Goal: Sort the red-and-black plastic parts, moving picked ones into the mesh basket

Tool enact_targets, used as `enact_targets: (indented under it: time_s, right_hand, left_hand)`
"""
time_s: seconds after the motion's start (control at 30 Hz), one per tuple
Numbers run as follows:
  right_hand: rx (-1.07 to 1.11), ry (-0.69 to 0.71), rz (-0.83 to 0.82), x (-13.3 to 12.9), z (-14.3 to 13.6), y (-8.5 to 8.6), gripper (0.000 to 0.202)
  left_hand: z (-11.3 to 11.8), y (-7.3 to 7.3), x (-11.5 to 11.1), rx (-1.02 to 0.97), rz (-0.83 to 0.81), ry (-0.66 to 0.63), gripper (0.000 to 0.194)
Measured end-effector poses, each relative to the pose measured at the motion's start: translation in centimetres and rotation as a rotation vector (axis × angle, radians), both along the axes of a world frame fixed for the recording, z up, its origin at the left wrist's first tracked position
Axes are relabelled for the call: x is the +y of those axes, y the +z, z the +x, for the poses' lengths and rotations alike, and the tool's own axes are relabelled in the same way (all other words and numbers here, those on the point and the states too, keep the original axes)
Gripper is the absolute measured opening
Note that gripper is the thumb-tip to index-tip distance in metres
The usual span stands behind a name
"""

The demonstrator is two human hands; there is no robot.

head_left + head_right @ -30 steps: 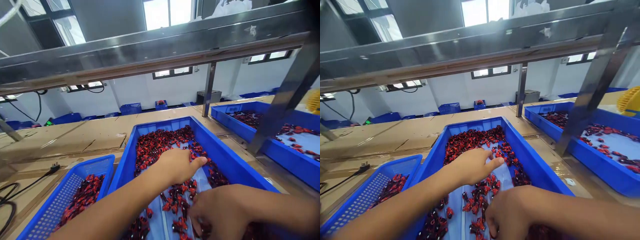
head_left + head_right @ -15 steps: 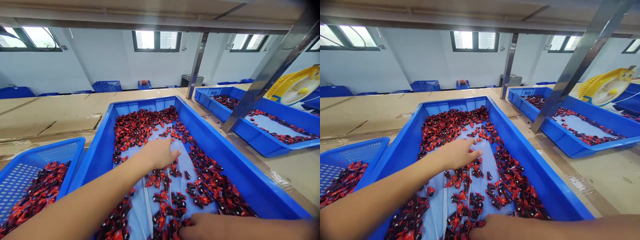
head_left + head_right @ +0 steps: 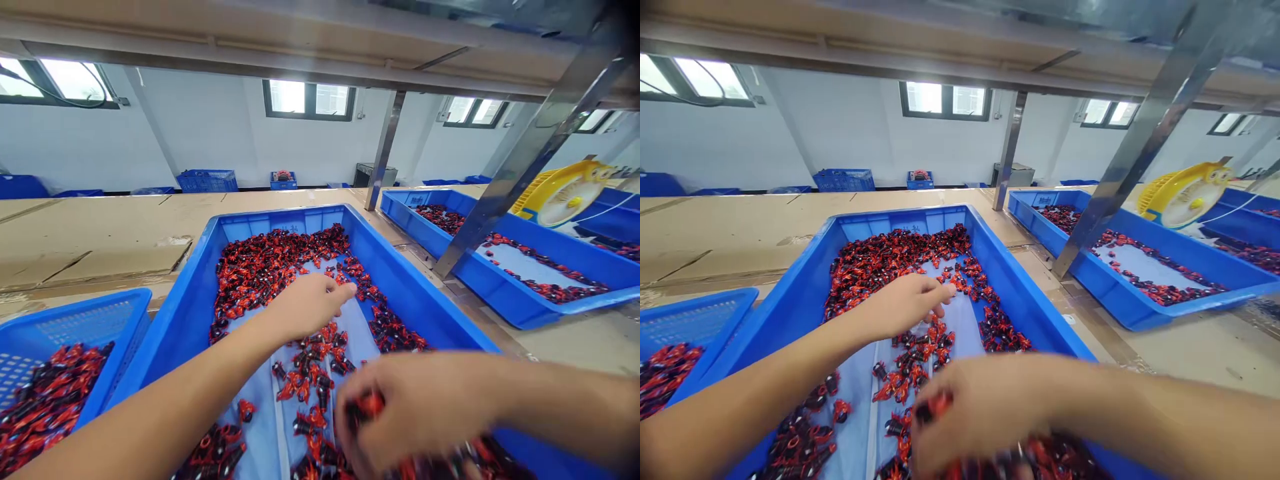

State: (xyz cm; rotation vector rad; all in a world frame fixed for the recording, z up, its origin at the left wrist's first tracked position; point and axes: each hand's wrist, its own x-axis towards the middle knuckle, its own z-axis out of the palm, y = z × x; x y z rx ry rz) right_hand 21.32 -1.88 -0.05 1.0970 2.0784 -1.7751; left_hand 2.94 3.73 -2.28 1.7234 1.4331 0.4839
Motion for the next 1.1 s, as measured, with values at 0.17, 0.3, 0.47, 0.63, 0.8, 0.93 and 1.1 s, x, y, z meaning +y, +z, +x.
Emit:
enact_targets:
  time_s: [0.17,0.3,0.47,0.63,0.8,0.93,1.1]
  right_hand:
    - [0.464,-0.319,-0.006,6.0,-1.9,5.0,0.015]
    - [0.692,-0.486,0.075,8.5,-4.5,5.6,0.019]
    - [0.898,-0.55,0.193,9.4,-7.3,4.7,0.008]
    - [0.849,-0.515,0.162,8.9,-6.7,2.5,0.017]
    - [0.818,-0.468,0.245,8.5,-5.6,2.1,0.015]
    - [0.815,-0.373,0.589,8.0,-5.1,2.8,0.021]
    - [0.857,-0.197,1.095,8.1,-5.0,2.5,0.031]
  left_hand:
    - [0.1,1.1,0.1,-0.526,-0.346,0.091,0.083]
    - [0.9,1.6,-1.1,-1.106,-0.856,0.115,0.081]
    - [1.4,1.4,-1.0,-1.272,-0.898,0.149,0.093]
    - [2.4,-1.3,1.4,-1.298,-0.745,0.448,0.077]
    - [2.6,-2.6,1.9,-1.207,-0.581,0.502,0.055]
    - [0.3,-1.6,0.8,-1.046,-0.438,0.315,0.036]
    - [-2.5,0.1,0.8,-0.93,-0.231,0.196,0.017]
